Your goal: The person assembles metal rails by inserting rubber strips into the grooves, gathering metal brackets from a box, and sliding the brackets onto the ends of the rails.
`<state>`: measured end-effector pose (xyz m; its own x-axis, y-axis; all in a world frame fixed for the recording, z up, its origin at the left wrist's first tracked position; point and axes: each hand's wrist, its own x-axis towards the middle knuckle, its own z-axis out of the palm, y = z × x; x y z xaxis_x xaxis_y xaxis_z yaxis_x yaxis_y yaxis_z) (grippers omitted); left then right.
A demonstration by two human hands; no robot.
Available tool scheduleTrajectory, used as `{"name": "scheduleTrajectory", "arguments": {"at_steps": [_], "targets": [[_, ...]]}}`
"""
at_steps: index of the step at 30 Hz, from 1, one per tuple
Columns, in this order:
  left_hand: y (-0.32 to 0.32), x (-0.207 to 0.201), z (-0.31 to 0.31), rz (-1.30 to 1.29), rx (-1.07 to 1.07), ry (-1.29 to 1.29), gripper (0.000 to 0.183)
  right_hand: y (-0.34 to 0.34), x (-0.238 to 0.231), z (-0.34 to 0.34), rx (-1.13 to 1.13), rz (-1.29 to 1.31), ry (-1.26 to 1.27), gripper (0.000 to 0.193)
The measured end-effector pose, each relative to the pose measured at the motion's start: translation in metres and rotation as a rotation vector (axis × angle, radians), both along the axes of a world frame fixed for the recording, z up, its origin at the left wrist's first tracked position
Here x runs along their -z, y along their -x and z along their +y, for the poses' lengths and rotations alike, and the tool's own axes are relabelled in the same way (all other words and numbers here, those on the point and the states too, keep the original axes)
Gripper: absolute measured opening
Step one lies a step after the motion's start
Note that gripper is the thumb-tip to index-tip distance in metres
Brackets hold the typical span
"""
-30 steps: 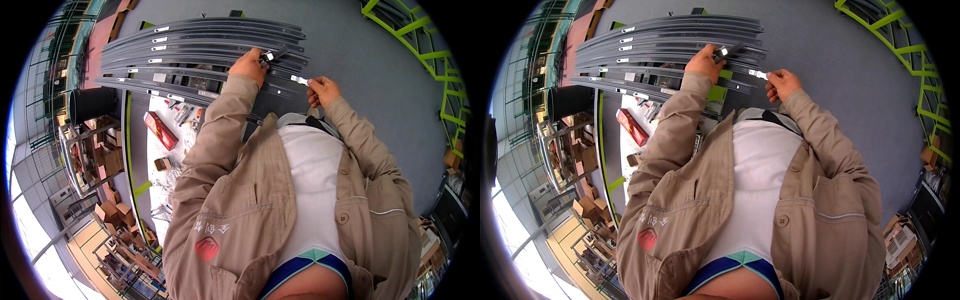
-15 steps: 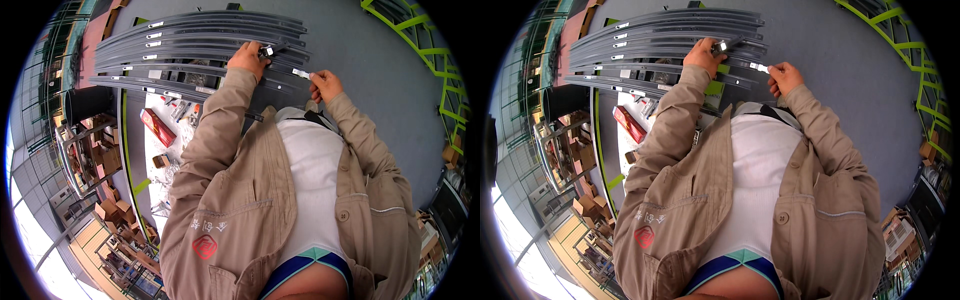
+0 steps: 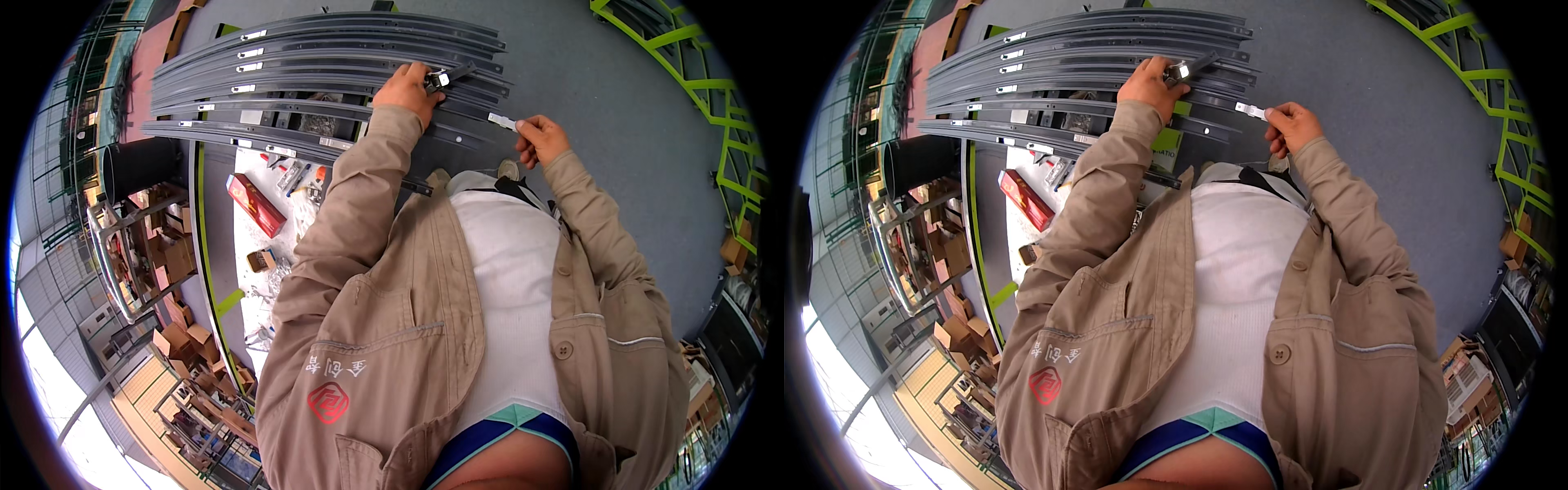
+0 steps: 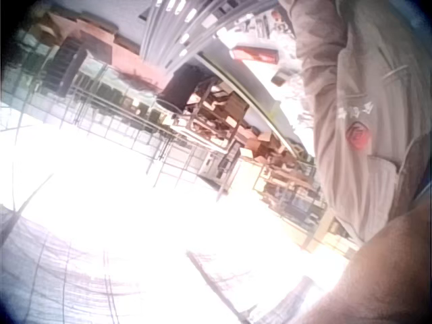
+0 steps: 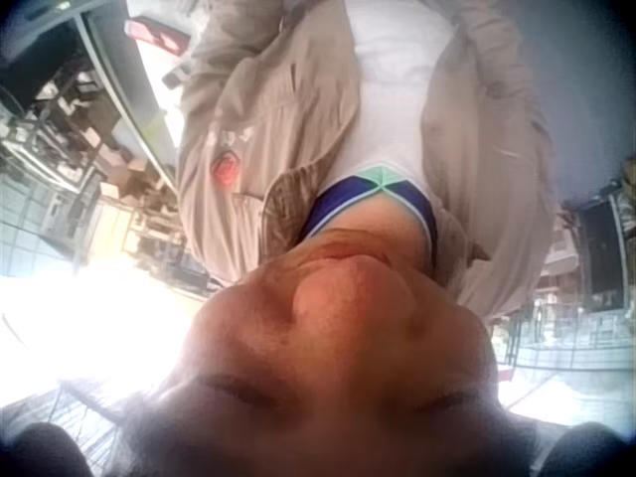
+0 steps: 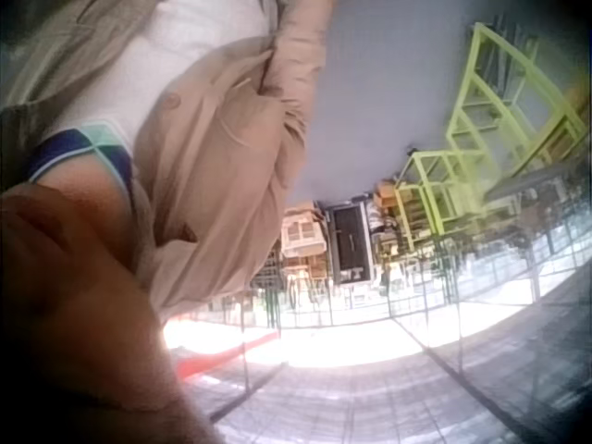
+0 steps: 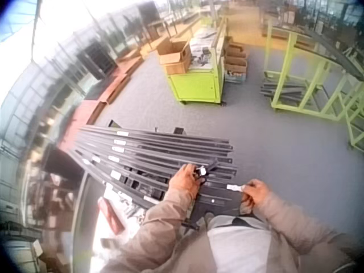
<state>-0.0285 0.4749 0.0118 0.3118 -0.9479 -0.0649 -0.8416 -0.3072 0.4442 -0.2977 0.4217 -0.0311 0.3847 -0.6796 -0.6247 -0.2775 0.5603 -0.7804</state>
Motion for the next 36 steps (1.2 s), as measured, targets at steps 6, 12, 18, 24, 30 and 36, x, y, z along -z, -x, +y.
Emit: {"name": "scheduleTrajectory", "arguments": {"at_steps": [6,12,18,24,30,36], "targets": [[0.001,-0.003,-0.002,0.004,-0.005,-0.029,0.041,-0.001,-0.010,-0.002,-0.050,0.044,0.021,0.028],[0.003,-0.007,-0.003,-0.001,0.005,-0.022,0.041,-0.013,-0.013,0.003,-0.052,0.046,0.045,0.028],[0.002,-0.005,-0.002,0.005,0.004,-0.031,0.041,0.004,-0.007,-0.006,0.016,-0.026,-0.019,0.026],[0.001,-0.005,-0.003,0.004,0.008,-0.022,0.041,0.005,-0.004,-0.002,-0.023,0.002,0.019,0.026],[0.002,-0.005,-0.002,0.021,0.004,-0.026,0.041,-0.001,0.003,0.000,-0.032,0.025,0.050,0.028],[0.002,-0.010,-0.005,-0.012,0.022,-0.059,0.042,-0.019,-0.007,0.001,-0.085,0.084,0.047,0.033]]}}
